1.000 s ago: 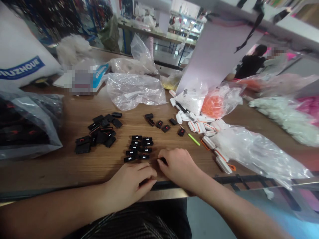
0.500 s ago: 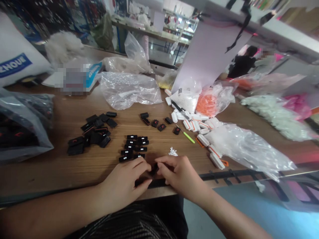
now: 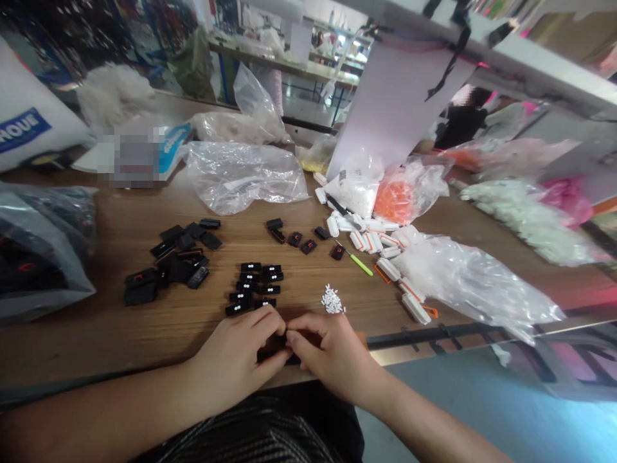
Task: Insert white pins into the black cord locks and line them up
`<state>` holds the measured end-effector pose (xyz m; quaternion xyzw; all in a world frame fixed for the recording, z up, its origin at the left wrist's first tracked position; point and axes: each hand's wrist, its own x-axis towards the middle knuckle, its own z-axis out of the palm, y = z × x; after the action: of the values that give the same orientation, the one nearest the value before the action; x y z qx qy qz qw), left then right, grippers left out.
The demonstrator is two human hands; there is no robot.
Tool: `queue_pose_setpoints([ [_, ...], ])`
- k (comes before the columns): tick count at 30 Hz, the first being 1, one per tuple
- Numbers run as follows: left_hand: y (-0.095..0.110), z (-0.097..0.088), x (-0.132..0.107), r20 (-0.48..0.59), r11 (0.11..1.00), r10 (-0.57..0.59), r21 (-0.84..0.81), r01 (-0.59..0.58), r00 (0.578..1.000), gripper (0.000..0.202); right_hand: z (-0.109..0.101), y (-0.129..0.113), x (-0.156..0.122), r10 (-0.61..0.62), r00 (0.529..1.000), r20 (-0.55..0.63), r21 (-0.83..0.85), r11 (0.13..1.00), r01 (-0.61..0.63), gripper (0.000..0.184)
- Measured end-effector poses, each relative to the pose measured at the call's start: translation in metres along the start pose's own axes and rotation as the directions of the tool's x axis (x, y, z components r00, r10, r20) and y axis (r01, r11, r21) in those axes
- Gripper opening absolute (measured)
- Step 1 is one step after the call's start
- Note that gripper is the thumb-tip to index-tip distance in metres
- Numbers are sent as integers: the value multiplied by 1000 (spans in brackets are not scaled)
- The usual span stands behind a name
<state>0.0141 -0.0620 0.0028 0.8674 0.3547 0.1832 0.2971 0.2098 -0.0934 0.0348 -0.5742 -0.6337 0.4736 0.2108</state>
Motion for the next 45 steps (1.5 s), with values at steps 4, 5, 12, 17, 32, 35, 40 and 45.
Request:
queue_pose_setpoints([
  [4,0,0,0,1,1000,5,22,-5,1000,10,-30,9,1,-100,965,-241,-158,986,62,21],
  [5,0,0,1,1,1000,4,25,-4,1000,10,-41,13,4,-103,940,-326,-224,974,29,22],
  [12,-4,6,0,-39,999,41,30,-40,998,23,-77,43,24,8,936,-351,-494,848,-192,24],
  [17,-7,6,-1,-36,998,56,21,-56,998,19,-71,51,27,-62,940,-336,-581,799,-156,21],
  [32,-4,3,1,6,998,54,24,-54,999,16,-70,49,31,-94,945,-315,-550,829,-101,23],
  [35,-4,2,0,18,999,45,23,-46,999,16,-71,53,33,-100,946,-309,-536,840,-87,22],
  [40,-4,2,0,17,999,47,25,-47,999,15,-82,56,31,-272,904,-331,-769,632,-91,21],
  [45,-4,2,0,6,998,53,24,-54,999,14,-90,54,25,-325,928,-181,-870,493,3,26],
])
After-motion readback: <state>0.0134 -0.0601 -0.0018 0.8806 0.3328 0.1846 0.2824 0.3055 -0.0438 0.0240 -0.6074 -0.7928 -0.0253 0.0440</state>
